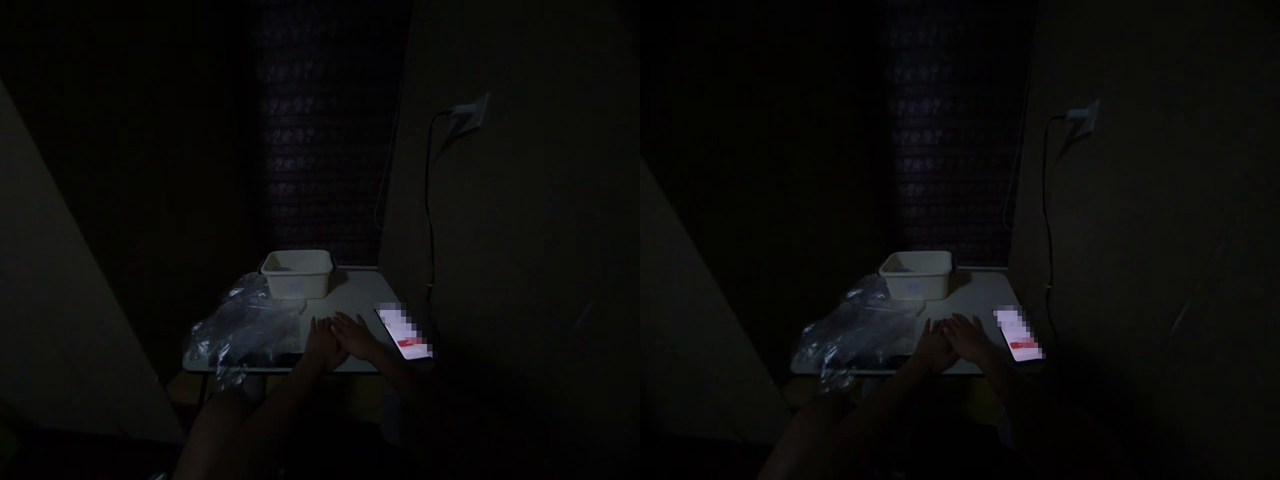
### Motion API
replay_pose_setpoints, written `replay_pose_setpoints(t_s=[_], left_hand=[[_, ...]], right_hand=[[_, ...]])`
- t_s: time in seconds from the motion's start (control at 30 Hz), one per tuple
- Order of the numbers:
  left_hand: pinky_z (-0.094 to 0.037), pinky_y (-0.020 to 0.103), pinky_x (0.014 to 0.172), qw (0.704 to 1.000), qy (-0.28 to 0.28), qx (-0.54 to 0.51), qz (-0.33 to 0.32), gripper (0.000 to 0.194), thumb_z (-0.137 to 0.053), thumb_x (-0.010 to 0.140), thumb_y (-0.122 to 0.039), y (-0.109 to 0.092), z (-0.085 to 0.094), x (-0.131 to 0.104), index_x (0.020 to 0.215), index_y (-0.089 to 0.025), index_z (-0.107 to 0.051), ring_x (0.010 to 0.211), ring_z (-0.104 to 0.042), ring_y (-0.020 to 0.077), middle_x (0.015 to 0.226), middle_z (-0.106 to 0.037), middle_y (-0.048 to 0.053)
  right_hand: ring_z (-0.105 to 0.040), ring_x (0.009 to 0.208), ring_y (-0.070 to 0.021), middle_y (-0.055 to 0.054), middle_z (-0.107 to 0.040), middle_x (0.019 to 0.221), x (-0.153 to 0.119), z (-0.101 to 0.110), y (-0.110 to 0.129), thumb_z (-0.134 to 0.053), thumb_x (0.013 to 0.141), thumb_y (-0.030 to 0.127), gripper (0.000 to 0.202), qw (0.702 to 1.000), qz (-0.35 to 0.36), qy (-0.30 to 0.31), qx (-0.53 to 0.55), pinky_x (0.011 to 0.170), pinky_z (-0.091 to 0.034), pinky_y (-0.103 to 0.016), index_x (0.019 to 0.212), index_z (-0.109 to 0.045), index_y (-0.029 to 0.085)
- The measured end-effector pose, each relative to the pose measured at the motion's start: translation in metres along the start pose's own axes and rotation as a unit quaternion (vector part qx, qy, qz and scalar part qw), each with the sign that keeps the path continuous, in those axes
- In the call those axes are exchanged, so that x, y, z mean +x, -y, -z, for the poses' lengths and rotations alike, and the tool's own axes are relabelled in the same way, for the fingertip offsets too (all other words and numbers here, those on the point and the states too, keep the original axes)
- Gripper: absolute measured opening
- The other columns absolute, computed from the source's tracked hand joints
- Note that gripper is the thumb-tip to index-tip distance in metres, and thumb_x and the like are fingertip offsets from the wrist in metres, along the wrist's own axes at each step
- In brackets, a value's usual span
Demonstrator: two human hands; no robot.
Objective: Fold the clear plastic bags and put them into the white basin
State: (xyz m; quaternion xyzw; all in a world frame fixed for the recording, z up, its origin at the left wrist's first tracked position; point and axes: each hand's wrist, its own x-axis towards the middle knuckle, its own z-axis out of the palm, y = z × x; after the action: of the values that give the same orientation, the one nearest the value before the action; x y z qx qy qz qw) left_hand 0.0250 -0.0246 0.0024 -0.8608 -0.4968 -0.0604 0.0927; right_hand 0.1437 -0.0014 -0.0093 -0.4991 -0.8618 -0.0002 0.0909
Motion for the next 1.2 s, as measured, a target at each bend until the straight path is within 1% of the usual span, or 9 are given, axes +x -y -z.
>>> replay_pose_setpoints(t_s=[0.1, 0.2, 0.47, 0.6, 0.7, 0.8, 0.87, 1.0, 1.2], left_hand=[[-0.007, 0.045, 0.086, 1.0, 0.018, -0.017, 0.006, 0.063, -0.019, 0.068, -0.05, 0.001, -0.007, -0.002, 0.119, -0.012, -0.017, 0.11, -0.015, 0.0258, 0.121, -0.023, 0.013], [-0.007, 0.047, 0.085, 0.999, 0.029, -0.024, 0.0, 0.063, -0.019, 0.068, -0.05, 0.001, -0.01, -0.005, 0.119, -0.015, -0.013, 0.111, -0.01, 0.0256, 0.124, -0.018, 0.01], [-0.004, 0.049, 0.084, 0.999, 0.047, -0.015, 0.008, 0.065, -0.018, 0.067, -0.052, -0.001, -0.004, -0.005, 0.119, -0.014, -0.014, 0.111, -0.009, 0.0264, 0.123, -0.02, 0.011], [-0.004, 0.05, 0.083, 0.999, 0.044, -0.021, 0.014, 0.065, -0.02, 0.066, -0.052, -0.001, -0.004, -0.004, 0.119, -0.014, -0.016, 0.111, -0.011, 0.0264, 0.122, -0.021, 0.012], [-0.005, 0.05, 0.083, 0.998, 0.057, -0.027, 0.019, 0.066, -0.018, 0.065, -0.054, -0.001, -0.001, -0.002, 0.118, -0.014, -0.018, 0.111, -0.012, 0.0263, 0.122, -0.023, 0.013], [-0.004, 0.049, 0.084, 0.998, 0.056, -0.022, 0.03, 0.071, -0.015, 0.065, -0.057, 0.001, 0.004, -0.001, 0.118, -0.01, -0.019, 0.111, -0.012, 0.0269, 0.121, -0.021, 0.015], [-0.003, 0.048, 0.084, 0.999, 0.039, -0.016, 0.019, 0.073, -0.015, 0.064, -0.058, 0.001, 0.005, -0.002, 0.118, -0.008, -0.018, 0.111, -0.009, 0.0271, 0.122, -0.019, 0.016], [-0.004, 0.045, 0.086, 0.999, 0.029, -0.014, -0.036, 0.072, -0.016, 0.065, -0.056, -0.001, 0.003, -0.005, 0.119, -0.008, -0.013, 0.111, -0.008, 0.0261, 0.123, -0.018, 0.015], [-0.005, 0.045, 0.086, 0.998, 0.047, -0.017, -0.045, 0.071, -0.017, 0.066, -0.055, -0.002, -0.001, -0.009, 0.119, -0.008, -0.014, 0.111, -0.01, 0.0264, 0.122, -0.019, 0.015]], right_hand=[[-0.009, 0.113, -0.0168, -0.005, -0.018, 0.124, 0.001, -0.008, 0.004, -0.006, 0.078, 0.035, 0.045, 1.0, 0.01, 0.007, -0.004, 0.086, -0.007, -0.046, 0.117, -0.022, 0.02], [-0.006, 0.113, -0.0174, -0.006, -0.016, 0.125, 0.0, -0.011, 0.007, -0.005, 0.077, 0.037, 0.047, 1.0, 0.007, 0.024, -0.007, 0.086, -0.006, -0.046, 0.118, -0.018, 0.019], [-0.002, 0.113, -0.0159, -0.007, -0.012, 0.125, -0.004, 0.001, 0.011, 0.0, 0.076, 0.04, 0.052, 0.997, -0.012, 0.074, 0.013, 0.086, -0.003, -0.046, 0.12, -0.012, 0.015], [-0.003, 0.113, -0.0161, -0.006, -0.012, 0.126, -0.001, 0.003, 0.011, -0.002, 0.075, 0.043, 0.053, 0.995, -0.024, 0.09, 0.032, 0.086, -0.004, -0.046, 0.119, -0.015, 0.016], [-0.009, 0.113, -0.0162, -0.005, -0.018, 0.124, 0.002, 0.004, 0.01, -0.003, 0.075, 0.043, 0.051, 0.996, -0.038, 0.068, 0.042, 0.085, -0.007, -0.046, 0.117, -0.023, 0.02], [-0.013, 0.112, -0.0158, -0.004, -0.023, 0.123, 0.0, 0.006, 0.008, -0.004, 0.076, 0.04, 0.049, 0.998, -0.058, -0.004, 0.02, 0.086, -0.007, -0.043, 0.115, -0.026, 0.02], [-0.012, 0.112, -0.0158, -0.004, -0.022, 0.123, -0.003, 0.006, 0.005, -0.004, 0.077, 0.037, 0.048, 0.998, -0.047, -0.037, -0.005, 0.087, -0.005, -0.042, 0.116, -0.024, 0.019], [-0.008, 0.113, -0.0149, -0.004, -0.017, 0.124, -0.012, -0.002, 0.002, -0.003, 0.077, 0.036, 0.048, 1.0, -0.006, -0.016, -0.02, 0.087, -0.005, -0.042, 0.118, -0.019, 0.017], [-0.005, 0.113, -0.0148, -0.006, -0.014, 0.125, -0.016, -0.006, 0.002, 0.0, 0.076, 0.039, 0.051, 1.0, 0.002, 0.019, -0.024, 0.087, -0.005, -0.043, 0.119, -0.016, 0.016]])
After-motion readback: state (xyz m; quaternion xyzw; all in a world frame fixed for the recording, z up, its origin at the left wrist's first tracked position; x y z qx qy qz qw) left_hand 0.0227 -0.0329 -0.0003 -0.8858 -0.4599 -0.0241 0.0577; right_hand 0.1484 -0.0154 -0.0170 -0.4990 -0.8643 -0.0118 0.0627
